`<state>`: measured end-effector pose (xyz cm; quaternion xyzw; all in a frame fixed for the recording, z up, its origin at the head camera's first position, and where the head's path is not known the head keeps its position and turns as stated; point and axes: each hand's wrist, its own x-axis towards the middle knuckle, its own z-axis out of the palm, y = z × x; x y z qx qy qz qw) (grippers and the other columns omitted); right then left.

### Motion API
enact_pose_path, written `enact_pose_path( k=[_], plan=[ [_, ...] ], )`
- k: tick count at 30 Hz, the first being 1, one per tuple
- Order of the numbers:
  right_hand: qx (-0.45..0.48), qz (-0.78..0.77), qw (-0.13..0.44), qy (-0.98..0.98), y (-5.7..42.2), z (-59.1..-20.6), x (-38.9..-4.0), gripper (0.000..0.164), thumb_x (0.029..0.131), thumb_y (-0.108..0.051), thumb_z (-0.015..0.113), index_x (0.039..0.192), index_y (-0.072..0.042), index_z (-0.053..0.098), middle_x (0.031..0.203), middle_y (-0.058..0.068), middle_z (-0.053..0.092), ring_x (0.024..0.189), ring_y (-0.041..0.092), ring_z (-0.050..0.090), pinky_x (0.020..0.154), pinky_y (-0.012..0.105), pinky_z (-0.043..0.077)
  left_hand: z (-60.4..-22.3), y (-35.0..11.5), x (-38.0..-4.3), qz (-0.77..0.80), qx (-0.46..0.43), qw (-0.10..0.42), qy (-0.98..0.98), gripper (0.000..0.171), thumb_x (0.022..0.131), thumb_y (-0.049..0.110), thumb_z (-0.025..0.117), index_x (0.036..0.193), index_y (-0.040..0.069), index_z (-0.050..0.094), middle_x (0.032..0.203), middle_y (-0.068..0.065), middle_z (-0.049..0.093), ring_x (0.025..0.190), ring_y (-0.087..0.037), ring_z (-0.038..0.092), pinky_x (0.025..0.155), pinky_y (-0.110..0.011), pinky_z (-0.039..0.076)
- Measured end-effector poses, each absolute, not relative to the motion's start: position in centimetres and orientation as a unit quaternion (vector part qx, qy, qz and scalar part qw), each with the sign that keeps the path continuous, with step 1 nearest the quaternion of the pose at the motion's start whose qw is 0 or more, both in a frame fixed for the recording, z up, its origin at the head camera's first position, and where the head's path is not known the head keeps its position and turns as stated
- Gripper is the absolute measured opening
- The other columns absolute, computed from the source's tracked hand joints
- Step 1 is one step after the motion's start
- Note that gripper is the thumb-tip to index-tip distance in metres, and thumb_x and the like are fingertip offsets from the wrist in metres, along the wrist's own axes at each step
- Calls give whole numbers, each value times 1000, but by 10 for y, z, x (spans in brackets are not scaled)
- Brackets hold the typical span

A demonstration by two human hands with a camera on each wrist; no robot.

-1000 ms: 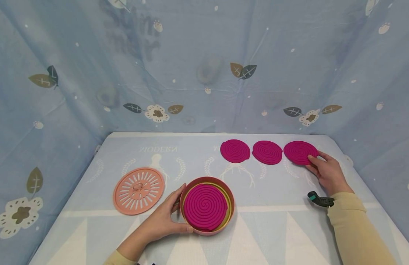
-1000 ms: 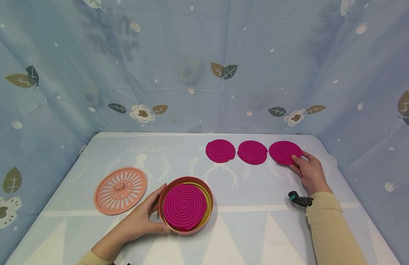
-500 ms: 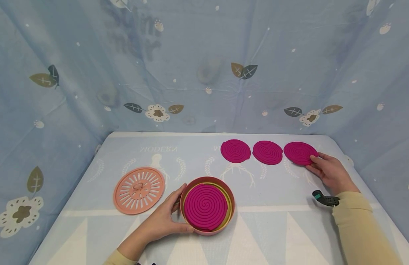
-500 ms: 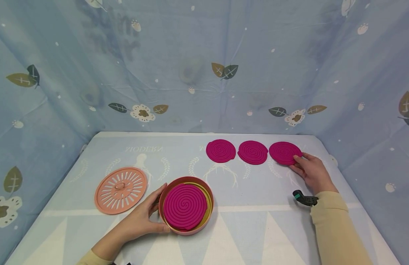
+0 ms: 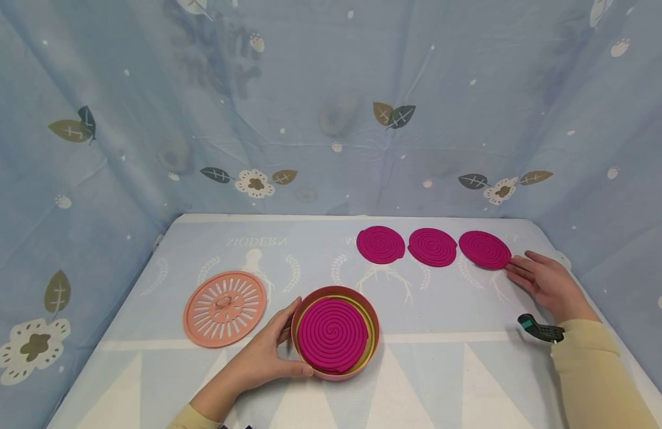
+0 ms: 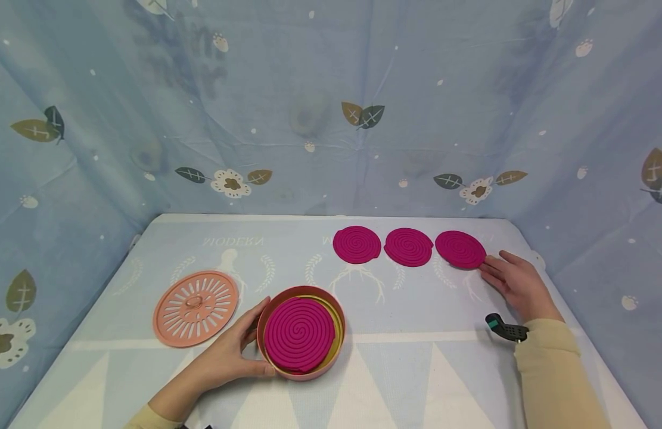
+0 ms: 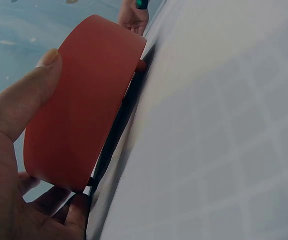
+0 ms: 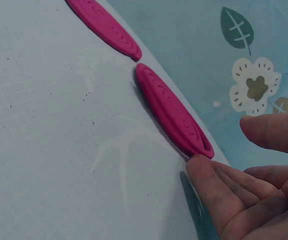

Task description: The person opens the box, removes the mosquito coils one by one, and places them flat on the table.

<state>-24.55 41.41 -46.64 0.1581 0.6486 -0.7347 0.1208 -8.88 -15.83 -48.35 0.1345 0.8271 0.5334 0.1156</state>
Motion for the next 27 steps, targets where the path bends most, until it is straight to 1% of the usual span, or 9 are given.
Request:
enact_pose_path(
  k=[3, 6, 10, 13, 18, 23, 27],
  plan=[
    [155, -727, 114, 659, 415, -467, -242, 102, 95, -26, 68, 157, -14, -11, 127, 4, 45, 94, 2, 66, 99, 33, 47, -484, -158, -89, 532, 136, 112, 828, 125, 61, 43, 94, 159, 22, 20, 156, 7, 31, 134, -6, 42, 113, -30, 36],
    [148, -725, 110, 663, 416, -467, -240, 102, 94, -27, 68, 158, -14, -11, 124, 2, 48, 94, 3, 66, 96, 32, 50, -485, -158, -88, 529, 136, 109, 831, 125, 61, 44, 94, 159, 21, 20, 155, 7, 32, 134, -6, 43, 112, -30, 37],
    [137, -739, 110, 650, 417, -467, -237, 100, 96, -26, 67, 158, -16, -11, 113, -6, 55, 96, 4, 67, 93, 30, 53, -485, -158, -89, 527, 133, 108, 833, 126, 61, 45, 94, 159, 22, 20, 155, 8, 32, 133, -6, 43, 112, -31, 37],
    [126, -752, 110, 638, 418, -468, -236, 98, 96, -24, 66, 158, -17, -11, 108, -9, 60, 98, 6, 67, 93, 30, 53, -485, -158, -89, 527, 132, 110, 832, 126, 61, 45, 94, 159, 22, 20, 155, 8, 32, 134, -6, 42, 112, -30, 37],
    [129, -758, 104, 631, 417, -470, -237, 101, 94, -25, 68, 159, -19, -9, 108, -9, 62, 97, 7, 68, 93, 31, 53, -485, -158, -89, 528, 135, 111, 831, 126, 61, 45, 94, 159, 22, 20, 155, 8, 32, 134, -6, 42, 112, -30, 36],
    [140, -761, 104, 625, 416, -471, -238, 104, 91, -27, 72, 159, -22, -7, 112, -7, 59, 97, 8, 68, 95, 32, 51, -485, -158, -89, 527, 135, 109, 832, 126, 61, 45, 94, 159, 21, 20, 156, 8, 31, 134, -6, 42, 112, -30, 37],
    [136, -767, 103, 618, 413, -467, -236, 101, 93, -25, 70, 159, -21, -6, 110, -8, 62, 97, 8, 68, 94, 32, 52, -485, -158, -89, 533, 136, 111, 828, 125, 61, 44, 94, 159, 20, 20, 156, 7, 31, 135, -6, 41, 112, -29, 36]
  ],
)
